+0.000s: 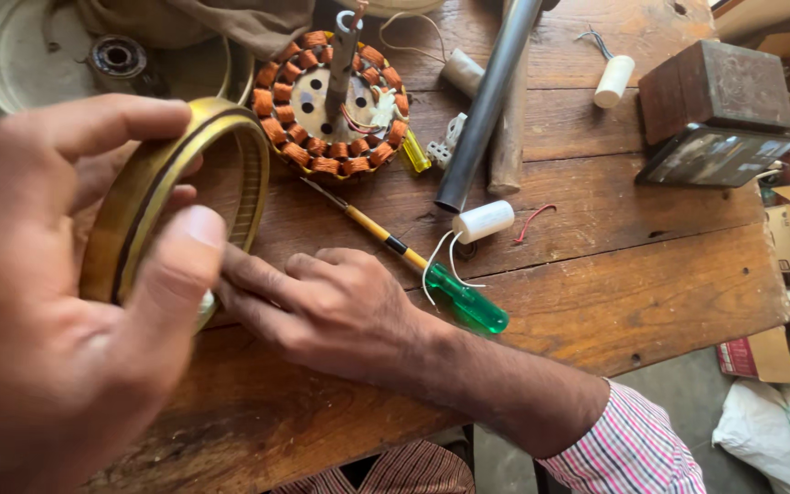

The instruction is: The person holds a brass fan cover ring in one hand and repeatedly presses and works a small component around the inside rim of the ring with the other hand, turning the ring to reach different sections. The workbench holds a disassembled fan motor with copper windings, covers, and hand tools.

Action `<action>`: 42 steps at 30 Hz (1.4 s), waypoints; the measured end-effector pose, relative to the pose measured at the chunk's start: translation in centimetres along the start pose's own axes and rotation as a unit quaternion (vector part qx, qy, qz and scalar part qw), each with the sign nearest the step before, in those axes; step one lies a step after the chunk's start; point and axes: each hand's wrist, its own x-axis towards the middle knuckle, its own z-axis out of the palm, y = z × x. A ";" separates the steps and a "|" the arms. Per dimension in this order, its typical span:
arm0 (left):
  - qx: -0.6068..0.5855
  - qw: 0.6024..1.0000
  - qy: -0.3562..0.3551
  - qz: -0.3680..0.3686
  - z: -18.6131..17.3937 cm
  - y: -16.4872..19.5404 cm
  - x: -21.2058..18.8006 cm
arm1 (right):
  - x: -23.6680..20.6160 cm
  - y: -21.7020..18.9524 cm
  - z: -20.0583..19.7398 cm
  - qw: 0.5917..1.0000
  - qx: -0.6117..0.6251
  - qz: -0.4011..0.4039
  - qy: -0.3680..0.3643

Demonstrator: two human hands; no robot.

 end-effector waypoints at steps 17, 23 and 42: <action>-0.001 0.996 0.082 0.042 -0.1 -3.5 -3.4 | 1.4 0.6 -1.5 0.998 -0.054 0.043 0.007; -0.011 0.997 0.072 0.005 -0.2 -2.0 -3.2 | 2.5 1.0 -2.3 0.992 -0.034 0.061 0.109; 0.099 0.987 -0.003 0.130 -1.2 1.4 1.9 | 2.0 1.6 -2.7 0.966 0.204 0.120 0.101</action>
